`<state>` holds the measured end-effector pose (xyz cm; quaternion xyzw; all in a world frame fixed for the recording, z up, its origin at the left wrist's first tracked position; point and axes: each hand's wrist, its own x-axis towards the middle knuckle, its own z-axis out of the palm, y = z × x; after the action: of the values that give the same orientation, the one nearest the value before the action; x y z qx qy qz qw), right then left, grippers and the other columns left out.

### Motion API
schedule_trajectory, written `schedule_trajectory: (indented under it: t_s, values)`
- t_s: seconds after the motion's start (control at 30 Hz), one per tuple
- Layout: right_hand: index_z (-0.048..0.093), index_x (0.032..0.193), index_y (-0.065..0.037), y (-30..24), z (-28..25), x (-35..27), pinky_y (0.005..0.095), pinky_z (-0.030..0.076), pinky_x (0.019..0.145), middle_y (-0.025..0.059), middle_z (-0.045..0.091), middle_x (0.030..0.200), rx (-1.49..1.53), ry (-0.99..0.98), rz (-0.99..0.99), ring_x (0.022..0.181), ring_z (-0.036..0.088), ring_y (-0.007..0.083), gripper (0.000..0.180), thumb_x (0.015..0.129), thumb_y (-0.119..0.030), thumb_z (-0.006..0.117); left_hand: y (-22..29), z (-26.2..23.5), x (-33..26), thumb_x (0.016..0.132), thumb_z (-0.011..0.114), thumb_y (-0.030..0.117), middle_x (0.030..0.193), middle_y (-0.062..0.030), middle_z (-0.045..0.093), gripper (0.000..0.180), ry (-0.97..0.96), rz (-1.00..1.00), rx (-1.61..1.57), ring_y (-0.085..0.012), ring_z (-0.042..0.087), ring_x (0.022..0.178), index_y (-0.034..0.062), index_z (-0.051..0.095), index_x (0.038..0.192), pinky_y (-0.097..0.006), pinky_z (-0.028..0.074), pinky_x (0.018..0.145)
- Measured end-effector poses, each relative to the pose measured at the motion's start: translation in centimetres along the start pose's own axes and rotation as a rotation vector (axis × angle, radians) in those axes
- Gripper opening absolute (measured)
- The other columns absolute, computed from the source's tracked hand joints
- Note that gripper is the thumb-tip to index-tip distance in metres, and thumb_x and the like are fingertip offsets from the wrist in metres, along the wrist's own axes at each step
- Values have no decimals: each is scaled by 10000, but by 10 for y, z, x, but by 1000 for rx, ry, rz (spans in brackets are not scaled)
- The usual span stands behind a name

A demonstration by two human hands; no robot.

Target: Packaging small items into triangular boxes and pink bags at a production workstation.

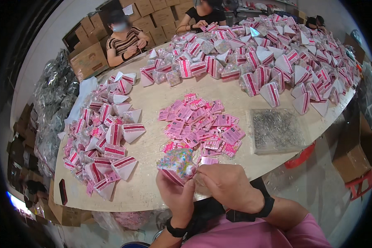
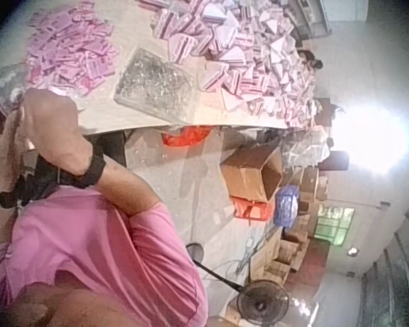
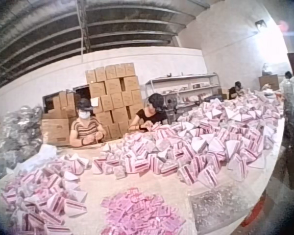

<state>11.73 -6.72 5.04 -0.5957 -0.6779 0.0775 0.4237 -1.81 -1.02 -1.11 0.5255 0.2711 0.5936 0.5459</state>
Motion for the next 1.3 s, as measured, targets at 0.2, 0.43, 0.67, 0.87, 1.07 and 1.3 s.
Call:
schedule_trajectory:
  t_s: [0.2, 0.43, 0.67, 0.87, 1.07, 1.3]
  values:
    - [620, 929, -21, -1, -4, 1, 379, 497, 604, 141, 635, 802, 17, -44, 50, 720, 626, 314, 143, 821, -104, 580, 3, 2, -2, 738, 713, 58, 1236, -107, 382, 744, 23, 0, 61, -207, 398, 1171, -34, 261, 1321, -352, 311, 1010]
    - [621, 905, -22, 0, -3, 2, 372, 483, 584, 141, 626, 770, 65, -52, 105, 691, 614, 315, 125, 830, -103, 563, 2, 4, -3, 731, 712, 44, 1228, -106, 386, 742, 15, 56, 141, -206, 405, 1166, -32, 264, 1318, -351, 320, 1004]
    - [646, 877, 13, 5, -3, 4, 272, 462, 536, 107, 622, 679, 390, 2, 259, 588, 586, 137, 140, 821, -80, 557, 2, 4, -2, 745, 708, 40, 1262, -106, 375, 739, -11, -21, -31, -215, 407, 1181, -21, 257, 1327, -367, 329, 1012]
    - [640, 877, 33, 7, -3, 3, 242, 441, 518, 67, 605, 645, 502, 6, 341, 580, 540, 66, 148, 825, -57, 535, 4, 8, -3, 752, 711, 46, 1290, -121, 359, 762, -22, -36, -32, -235, 400, 1194, -17, 233, 1342, -376, 333, 1013]
    - [640, 877, 46, 9, -2, 2, 229, 423, 499, 38, 588, 635, 581, 0, 394, 563, 524, 54, 156, 834, -52, 526, -1, 6, -4, 754, 721, 79, 1293, -123, 356, 769, -14, -12, 20, -243, 380, 1213, -26, 233, 1339, -384, 310, 1025]
    - [643, 876, 57, 13, -2, 1, 214, 417, 491, 23, 584, 647, 718, -22, 475, 559, 519, 47, 160, 836, -32, 517, -1, 8, -3, 754, 732, 116, 1275, -125, 364, 777, -24, -26, 25, -238, 379, 1206, -30, 237, 1334, -384, 299, 1027]
